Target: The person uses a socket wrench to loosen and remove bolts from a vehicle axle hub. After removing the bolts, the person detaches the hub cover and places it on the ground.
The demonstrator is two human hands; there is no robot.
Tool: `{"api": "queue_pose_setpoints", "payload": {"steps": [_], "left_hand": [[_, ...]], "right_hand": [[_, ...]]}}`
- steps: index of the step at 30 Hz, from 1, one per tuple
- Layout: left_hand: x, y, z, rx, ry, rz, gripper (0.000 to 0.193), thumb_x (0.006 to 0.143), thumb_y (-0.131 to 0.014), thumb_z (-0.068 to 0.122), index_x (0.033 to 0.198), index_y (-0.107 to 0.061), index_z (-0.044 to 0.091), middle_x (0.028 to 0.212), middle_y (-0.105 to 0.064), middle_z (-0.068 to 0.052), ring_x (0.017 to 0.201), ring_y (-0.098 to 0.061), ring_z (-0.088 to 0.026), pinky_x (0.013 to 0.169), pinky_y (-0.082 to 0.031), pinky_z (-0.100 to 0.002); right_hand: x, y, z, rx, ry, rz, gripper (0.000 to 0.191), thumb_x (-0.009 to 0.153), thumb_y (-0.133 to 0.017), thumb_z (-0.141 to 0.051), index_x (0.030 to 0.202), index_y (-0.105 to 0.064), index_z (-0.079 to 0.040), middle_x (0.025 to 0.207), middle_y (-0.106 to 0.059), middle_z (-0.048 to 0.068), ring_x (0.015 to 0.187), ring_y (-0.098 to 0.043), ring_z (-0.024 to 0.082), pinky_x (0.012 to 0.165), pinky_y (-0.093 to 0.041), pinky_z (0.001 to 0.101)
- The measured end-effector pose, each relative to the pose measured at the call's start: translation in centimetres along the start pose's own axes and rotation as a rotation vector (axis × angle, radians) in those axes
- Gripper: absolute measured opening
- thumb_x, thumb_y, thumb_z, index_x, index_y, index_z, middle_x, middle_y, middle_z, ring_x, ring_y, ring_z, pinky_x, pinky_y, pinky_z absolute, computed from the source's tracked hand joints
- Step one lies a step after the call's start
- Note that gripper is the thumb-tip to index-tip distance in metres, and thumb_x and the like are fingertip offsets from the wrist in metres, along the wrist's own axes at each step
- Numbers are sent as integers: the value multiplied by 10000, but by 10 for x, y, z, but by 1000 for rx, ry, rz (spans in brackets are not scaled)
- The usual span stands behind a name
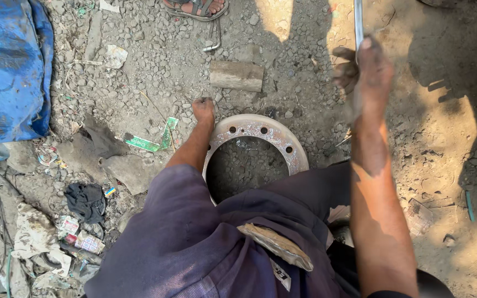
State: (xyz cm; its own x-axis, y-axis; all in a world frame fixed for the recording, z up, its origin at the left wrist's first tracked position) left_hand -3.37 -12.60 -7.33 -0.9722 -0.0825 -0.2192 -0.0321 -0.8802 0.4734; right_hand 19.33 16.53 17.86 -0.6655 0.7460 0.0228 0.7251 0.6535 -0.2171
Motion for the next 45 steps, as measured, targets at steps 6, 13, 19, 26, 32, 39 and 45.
{"api": "queue_pose_setpoints", "payload": {"steps": [6,13,19,26,32,39,45], "left_hand": [[-3,-42,20,55,-158,-154,328,886,-728,259,1048,-741,-27,963,-771,-205,886,-739,-322,851,-561,-407],[51,-101,55,417,-386,-235,472,842,-756,262,1237,-667,19,1039,-739,-229,962,-713,-399,852,-559,-493],[111,-162,42,787,-583,-290,510,869,-729,358,1282,-630,75,1076,-709,-218,1022,-667,-423,868,-521,-563],[150,-200,11,1107,-424,-349,198,983,-655,183,1150,-706,88,1155,-729,-171,1074,-720,-346,860,-585,-475],[131,-200,37,1393,-608,-447,491,915,-750,523,1047,-738,50,1044,-752,-158,936,-722,-322,670,-577,-486],[76,-189,71,1389,-774,-439,516,868,-822,554,875,-804,39,881,-772,-202,773,-755,-366,591,-589,-475],[51,-145,114,779,-1077,-524,320,882,-878,324,986,-808,30,876,-763,-173,733,-721,-359,648,-550,-472]], "right_hand": [[-68,-42,151,-1060,-307,-459,955,896,-640,-625,1558,-317,-16,1609,-319,256,1504,-281,401,1210,-187,618],[-102,-39,212,-1415,-194,-384,978,950,-599,-640,1601,-208,-24,1705,8,278,1569,61,478,1173,54,739],[-123,-35,224,-1410,-321,-327,1119,851,-730,-545,1629,-116,-27,1682,62,311,1548,105,488,1160,85,717],[-128,-36,219,-1275,-524,-309,1152,795,-801,-542,1573,-131,-22,1664,69,328,1547,107,498,1165,52,721],[-127,-36,214,-1043,-718,-275,1207,786,-822,-455,1640,-81,-34,1667,15,274,1556,69,467,1183,36,706],[-131,-33,193,-1077,-566,-235,1199,731,-863,-429,1613,-143,-50,1699,9,275,1583,93,418,1220,70,646],[-133,-51,232,-1068,-588,-267,1255,735,-865,-476,1617,-90,-34,1691,39,277,1571,129,411,1223,78,641]]}}
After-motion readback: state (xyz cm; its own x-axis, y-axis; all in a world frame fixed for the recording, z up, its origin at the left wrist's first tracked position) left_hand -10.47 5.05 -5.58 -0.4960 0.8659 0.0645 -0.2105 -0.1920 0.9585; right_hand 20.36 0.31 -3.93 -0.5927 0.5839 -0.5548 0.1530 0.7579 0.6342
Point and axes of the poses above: each hand's wrist, its own x-axis towards the middle knuckle, its own y-axis out of the back of the hand, z = x × y, the point moved 5 cm from there along x, towards the middle knuckle
